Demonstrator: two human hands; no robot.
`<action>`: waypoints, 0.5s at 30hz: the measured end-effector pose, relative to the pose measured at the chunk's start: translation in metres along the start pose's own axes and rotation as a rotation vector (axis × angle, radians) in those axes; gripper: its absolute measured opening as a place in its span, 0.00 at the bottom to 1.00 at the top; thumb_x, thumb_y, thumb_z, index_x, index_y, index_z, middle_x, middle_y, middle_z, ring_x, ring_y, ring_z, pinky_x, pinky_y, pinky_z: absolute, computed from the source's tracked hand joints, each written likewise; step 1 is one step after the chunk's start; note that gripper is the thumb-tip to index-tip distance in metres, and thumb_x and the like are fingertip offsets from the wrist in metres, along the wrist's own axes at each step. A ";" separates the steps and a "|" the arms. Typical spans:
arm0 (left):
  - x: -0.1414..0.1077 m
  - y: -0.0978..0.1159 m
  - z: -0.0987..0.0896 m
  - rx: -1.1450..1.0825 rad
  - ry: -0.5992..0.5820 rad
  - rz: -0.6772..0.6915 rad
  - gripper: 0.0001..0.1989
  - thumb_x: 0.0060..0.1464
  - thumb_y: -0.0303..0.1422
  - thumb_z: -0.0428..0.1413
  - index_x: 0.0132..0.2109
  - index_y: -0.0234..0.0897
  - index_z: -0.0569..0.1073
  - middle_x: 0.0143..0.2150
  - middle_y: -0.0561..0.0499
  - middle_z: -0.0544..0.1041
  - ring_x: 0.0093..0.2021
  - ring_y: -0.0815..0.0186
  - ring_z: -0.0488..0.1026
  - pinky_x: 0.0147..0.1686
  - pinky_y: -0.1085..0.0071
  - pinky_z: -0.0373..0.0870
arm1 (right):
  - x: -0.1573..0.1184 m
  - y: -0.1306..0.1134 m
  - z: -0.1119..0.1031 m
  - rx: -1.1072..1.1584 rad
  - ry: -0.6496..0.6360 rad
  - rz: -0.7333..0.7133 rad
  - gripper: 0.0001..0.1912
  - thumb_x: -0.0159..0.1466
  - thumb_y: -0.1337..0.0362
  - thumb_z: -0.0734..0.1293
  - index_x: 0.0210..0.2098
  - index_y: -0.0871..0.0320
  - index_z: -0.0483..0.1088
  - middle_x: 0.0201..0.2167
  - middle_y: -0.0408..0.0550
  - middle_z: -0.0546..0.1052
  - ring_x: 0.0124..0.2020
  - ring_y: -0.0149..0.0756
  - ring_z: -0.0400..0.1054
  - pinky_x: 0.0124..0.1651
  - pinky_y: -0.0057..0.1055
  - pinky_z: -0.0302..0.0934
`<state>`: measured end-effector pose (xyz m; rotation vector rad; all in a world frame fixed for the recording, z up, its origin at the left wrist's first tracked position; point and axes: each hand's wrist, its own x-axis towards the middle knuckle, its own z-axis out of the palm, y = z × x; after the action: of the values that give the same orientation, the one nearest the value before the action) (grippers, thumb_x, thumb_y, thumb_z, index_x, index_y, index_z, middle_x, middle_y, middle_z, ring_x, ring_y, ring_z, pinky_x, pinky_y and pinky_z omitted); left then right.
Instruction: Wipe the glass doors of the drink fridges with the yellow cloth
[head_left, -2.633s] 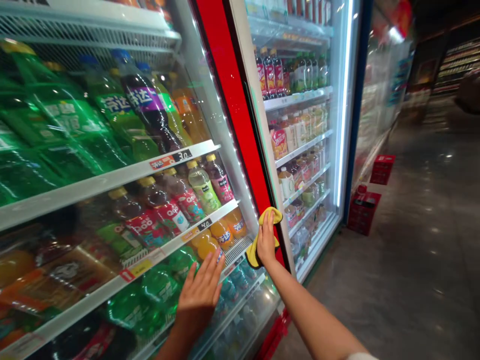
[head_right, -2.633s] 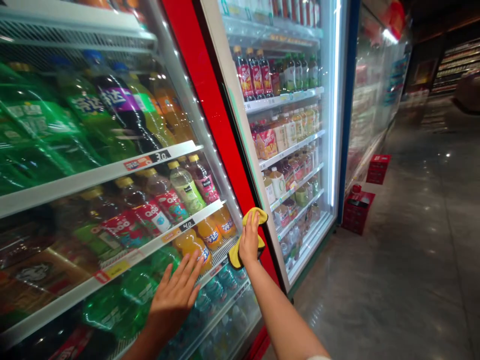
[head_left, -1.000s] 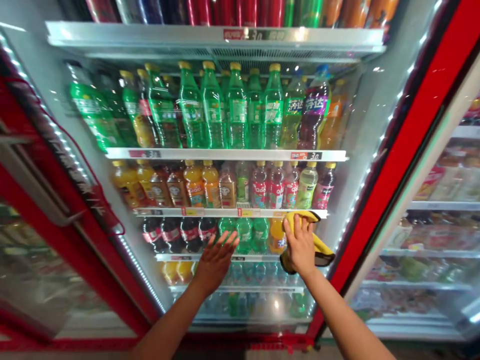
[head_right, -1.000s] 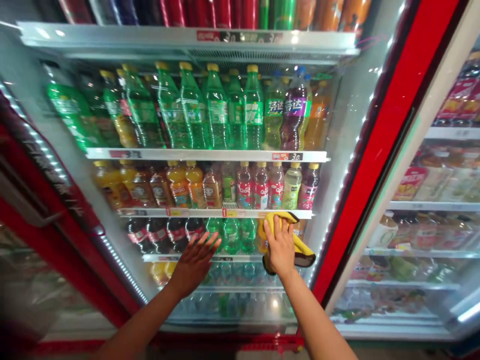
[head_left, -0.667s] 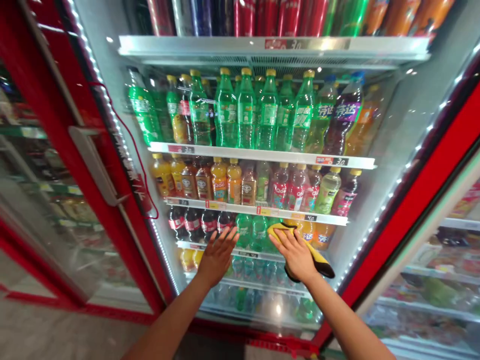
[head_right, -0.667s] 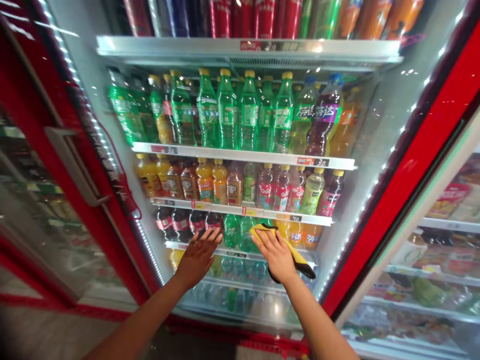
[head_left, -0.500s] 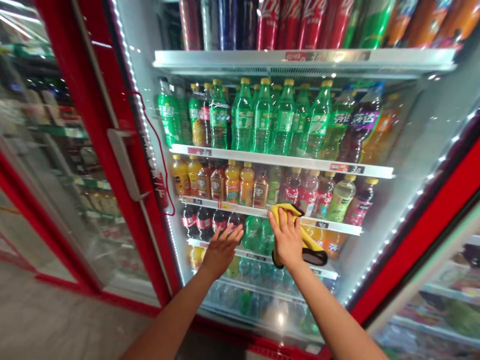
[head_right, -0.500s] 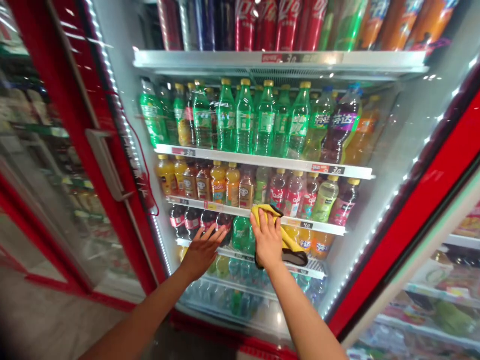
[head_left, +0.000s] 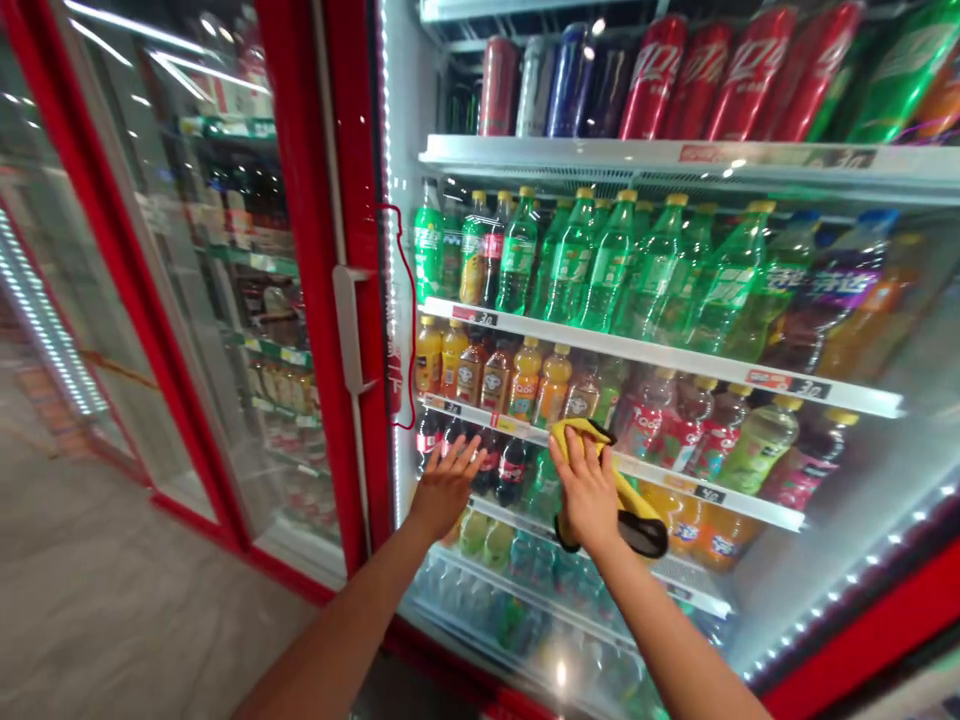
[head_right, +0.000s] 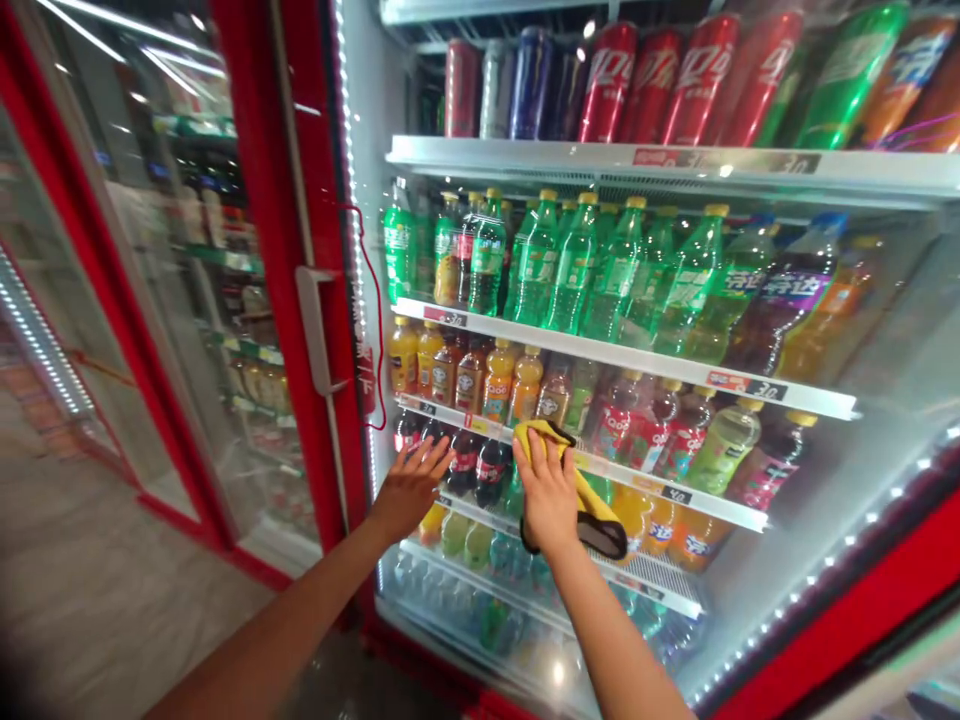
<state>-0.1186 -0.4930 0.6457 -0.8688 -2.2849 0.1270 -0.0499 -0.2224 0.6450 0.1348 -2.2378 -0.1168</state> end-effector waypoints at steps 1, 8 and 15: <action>-0.002 -0.004 0.003 0.005 0.001 0.014 0.32 0.60 0.31 0.52 0.71 0.42 0.58 0.74 0.48 0.56 0.73 0.53 0.53 0.70 0.47 0.49 | 0.009 -0.015 0.007 0.011 0.004 0.010 0.36 0.66 0.75 0.55 0.72 0.49 0.52 0.72 0.50 0.58 0.70 0.52 0.54 0.69 0.59 0.43; -0.021 -0.033 0.016 0.016 -0.025 0.012 0.33 0.62 0.32 0.51 0.72 0.42 0.54 0.75 0.50 0.53 0.74 0.55 0.49 0.72 0.49 0.45 | -0.009 -0.025 0.032 0.105 -0.074 -0.379 0.37 0.65 0.76 0.56 0.71 0.46 0.53 0.68 0.41 0.64 0.68 0.36 0.57 0.72 0.42 0.42; -0.035 -0.080 0.020 0.003 -0.016 -0.057 0.34 0.60 0.27 0.51 0.71 0.47 0.57 0.74 0.52 0.55 0.74 0.55 0.50 0.71 0.46 0.47 | 0.045 -0.087 0.048 0.068 0.019 -0.157 0.34 0.69 0.71 0.56 0.73 0.50 0.49 0.72 0.49 0.57 0.70 0.47 0.53 0.72 0.55 0.36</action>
<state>-0.1560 -0.5734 0.6359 -0.8024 -2.3215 0.1129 -0.1104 -0.3134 0.6383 0.3469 -2.2113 -0.1232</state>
